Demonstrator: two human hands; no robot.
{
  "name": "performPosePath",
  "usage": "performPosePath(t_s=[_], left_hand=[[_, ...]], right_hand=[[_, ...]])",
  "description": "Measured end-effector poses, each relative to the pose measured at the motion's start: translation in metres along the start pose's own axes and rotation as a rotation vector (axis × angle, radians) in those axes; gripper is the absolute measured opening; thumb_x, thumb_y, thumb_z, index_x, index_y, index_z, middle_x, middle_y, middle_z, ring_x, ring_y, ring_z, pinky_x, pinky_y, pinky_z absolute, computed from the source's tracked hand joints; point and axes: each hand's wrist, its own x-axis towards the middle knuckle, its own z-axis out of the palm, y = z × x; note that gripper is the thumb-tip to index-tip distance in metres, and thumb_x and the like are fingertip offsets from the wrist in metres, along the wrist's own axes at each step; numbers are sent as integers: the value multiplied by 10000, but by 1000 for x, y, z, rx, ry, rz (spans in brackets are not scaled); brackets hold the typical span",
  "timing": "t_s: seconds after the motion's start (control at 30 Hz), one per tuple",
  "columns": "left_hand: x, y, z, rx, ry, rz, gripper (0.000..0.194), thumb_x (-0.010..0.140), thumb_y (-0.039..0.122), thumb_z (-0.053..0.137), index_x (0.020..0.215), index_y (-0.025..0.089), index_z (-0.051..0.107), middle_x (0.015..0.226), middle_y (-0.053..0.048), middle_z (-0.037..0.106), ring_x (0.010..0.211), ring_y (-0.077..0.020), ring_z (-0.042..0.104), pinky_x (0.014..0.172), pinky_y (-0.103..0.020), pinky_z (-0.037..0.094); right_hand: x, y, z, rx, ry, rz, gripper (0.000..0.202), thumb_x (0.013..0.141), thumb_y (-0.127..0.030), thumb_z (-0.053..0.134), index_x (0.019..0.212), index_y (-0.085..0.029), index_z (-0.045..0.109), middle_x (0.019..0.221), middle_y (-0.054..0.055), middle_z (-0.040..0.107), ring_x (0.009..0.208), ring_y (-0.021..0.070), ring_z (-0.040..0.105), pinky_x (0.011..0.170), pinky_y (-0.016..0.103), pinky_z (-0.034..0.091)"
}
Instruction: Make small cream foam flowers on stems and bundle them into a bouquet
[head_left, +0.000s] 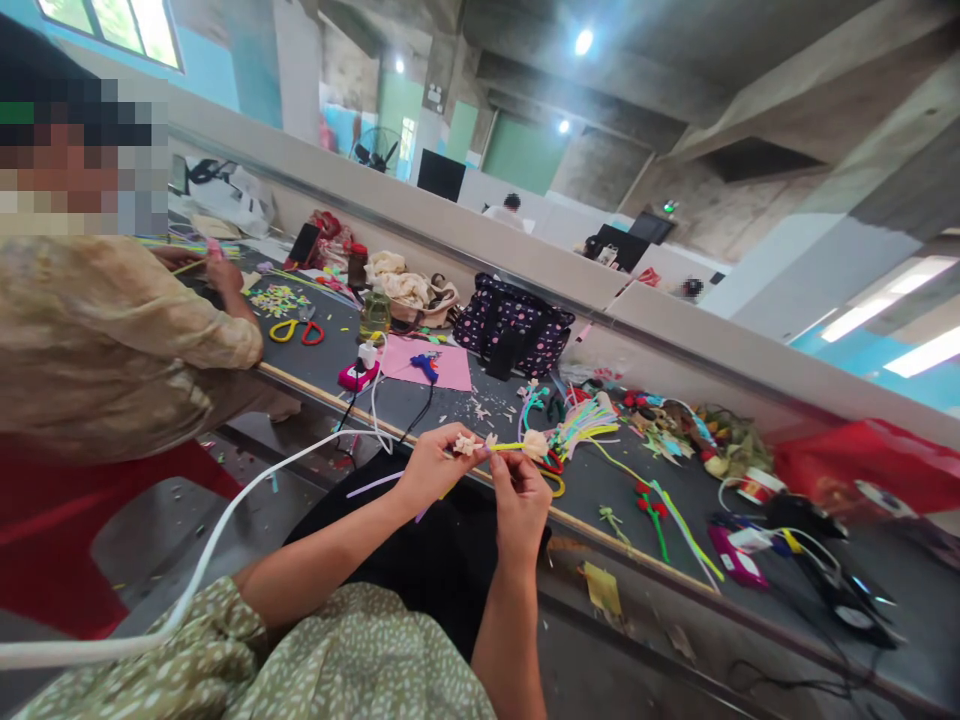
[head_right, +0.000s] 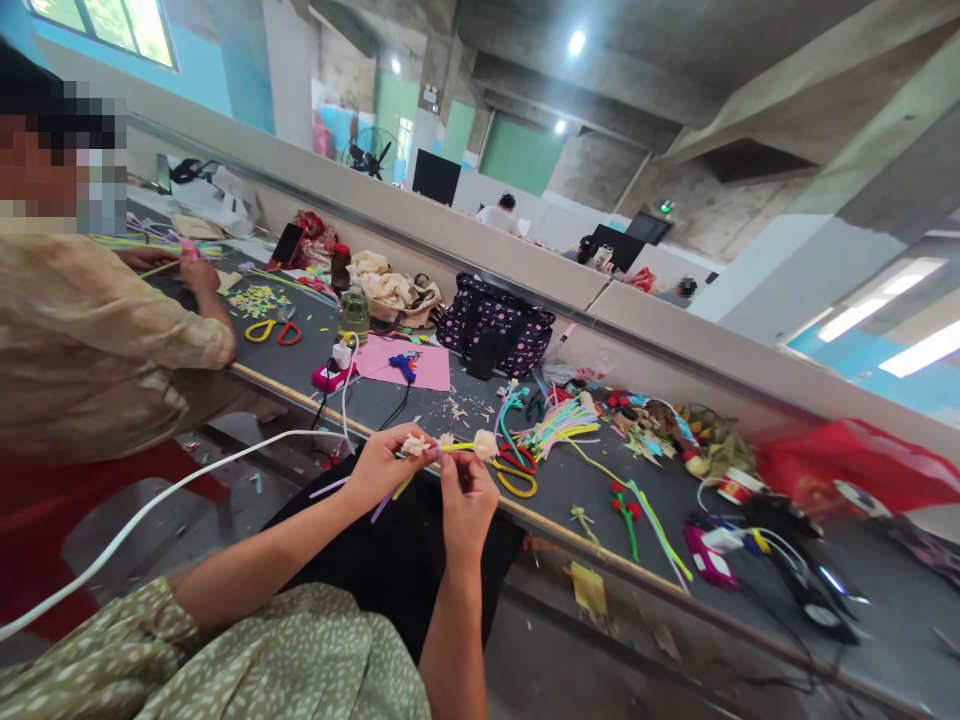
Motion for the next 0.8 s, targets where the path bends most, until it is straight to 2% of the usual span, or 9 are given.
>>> performPosePath(t_s=[0.27, 0.47, 0.67, 0.8], left_hand=[[1, 7, -1, -564, -90, -286, 201, 630, 270, 778, 688, 121, 656, 633, 13, 557, 597, -84, 506, 603, -210, 391], [4, 6, -4, -674, -199, -374, 154, 621, 203, 775, 681, 105, 671, 627, -4, 599, 562, -71, 526, 563, -190, 389], [9, 4, -12, -695, -373, -515, 178, 550, 170, 792, 654, 90, 672, 549, -2, 585, 489, -69, 510, 487, -184, 357], [10, 1, -15, -739, -471, -659, 200, 534, 157, 802, 672, 83, 677, 572, -18, 608, 505, -82, 538, 511, -193, 402]], right_hand=[[-2, 0, 1, -16, -2, -52, 172, 800, -326, 620, 787, -154, 620, 713, 6, 597, 642, 123, 544, 633, 243, 459], [-1, 3, -9, -95, -30, -116, 148, 794, -316, 630, 797, -168, 633, 688, -3, 600, 595, 113, 532, 593, 235, 448], [8, 9, -29, -249, -160, -281, 113, 786, -292, 643, 813, -189, 683, 731, 27, 614, 619, 130, 534, 568, 244, 442], [13, 6, -33, -248, -248, -293, 90, 778, -285, 648, 764, -199, 670, 708, 14, 604, 596, 122, 505, 548, 241, 423]])
